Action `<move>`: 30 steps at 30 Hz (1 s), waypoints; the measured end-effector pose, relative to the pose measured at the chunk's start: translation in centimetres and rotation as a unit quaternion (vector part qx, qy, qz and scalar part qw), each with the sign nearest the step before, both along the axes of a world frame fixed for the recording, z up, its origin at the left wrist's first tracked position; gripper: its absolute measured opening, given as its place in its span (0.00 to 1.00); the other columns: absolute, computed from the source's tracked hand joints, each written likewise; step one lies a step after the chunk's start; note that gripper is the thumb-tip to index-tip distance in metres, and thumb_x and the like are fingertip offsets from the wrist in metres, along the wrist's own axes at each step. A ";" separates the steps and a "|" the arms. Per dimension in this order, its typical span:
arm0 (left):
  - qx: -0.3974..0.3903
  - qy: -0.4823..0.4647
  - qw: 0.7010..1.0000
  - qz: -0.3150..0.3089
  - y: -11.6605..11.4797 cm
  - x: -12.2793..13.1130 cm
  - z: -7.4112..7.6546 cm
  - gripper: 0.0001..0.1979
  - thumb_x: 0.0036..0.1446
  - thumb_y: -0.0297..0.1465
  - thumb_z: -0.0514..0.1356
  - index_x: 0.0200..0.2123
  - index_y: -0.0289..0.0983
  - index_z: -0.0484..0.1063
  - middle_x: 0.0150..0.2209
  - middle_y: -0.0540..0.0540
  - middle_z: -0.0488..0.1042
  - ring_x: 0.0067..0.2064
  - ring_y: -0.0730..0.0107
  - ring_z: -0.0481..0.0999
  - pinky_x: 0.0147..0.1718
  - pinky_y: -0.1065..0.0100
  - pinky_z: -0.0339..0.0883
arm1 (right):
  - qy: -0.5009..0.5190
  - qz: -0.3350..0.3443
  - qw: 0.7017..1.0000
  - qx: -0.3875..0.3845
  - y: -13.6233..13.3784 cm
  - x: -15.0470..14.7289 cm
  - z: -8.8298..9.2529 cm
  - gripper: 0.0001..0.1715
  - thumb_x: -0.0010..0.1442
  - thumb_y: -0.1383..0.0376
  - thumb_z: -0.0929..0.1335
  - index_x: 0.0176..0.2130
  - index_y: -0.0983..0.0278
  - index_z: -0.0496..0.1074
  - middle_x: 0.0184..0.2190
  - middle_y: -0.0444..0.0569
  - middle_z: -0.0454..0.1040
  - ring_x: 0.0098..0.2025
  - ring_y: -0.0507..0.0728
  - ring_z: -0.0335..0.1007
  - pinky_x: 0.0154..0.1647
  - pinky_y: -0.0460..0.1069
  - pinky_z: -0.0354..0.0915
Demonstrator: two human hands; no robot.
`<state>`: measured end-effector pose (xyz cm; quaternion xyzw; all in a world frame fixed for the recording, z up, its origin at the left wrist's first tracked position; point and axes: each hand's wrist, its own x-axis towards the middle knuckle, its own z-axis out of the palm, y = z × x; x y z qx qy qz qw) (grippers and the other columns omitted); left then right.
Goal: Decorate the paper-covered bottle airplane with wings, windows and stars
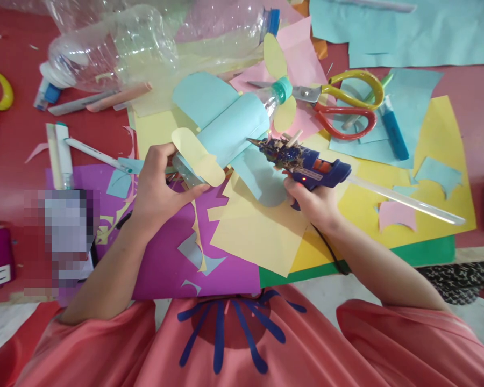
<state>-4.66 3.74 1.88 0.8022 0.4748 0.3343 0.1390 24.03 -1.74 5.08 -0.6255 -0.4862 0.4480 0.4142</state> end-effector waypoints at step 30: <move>-0.058 -0.105 0.992 0.035 1.1 -1.0 -1.5 0.36 0.57 0.59 0.61 0.59 0.45 0.58 0.57 0.38 0.73 0.54 0.54 0.78 0.49 0.51 0.78 | 0.085 -0.148 0.983 0.071 1.6 2.7 1.9 0.04 0.44 0.64 0.70 0.22 0.62 0.70 0.26 0.44 0.75 0.14 0.47 0.63 0.17 0.48 0.57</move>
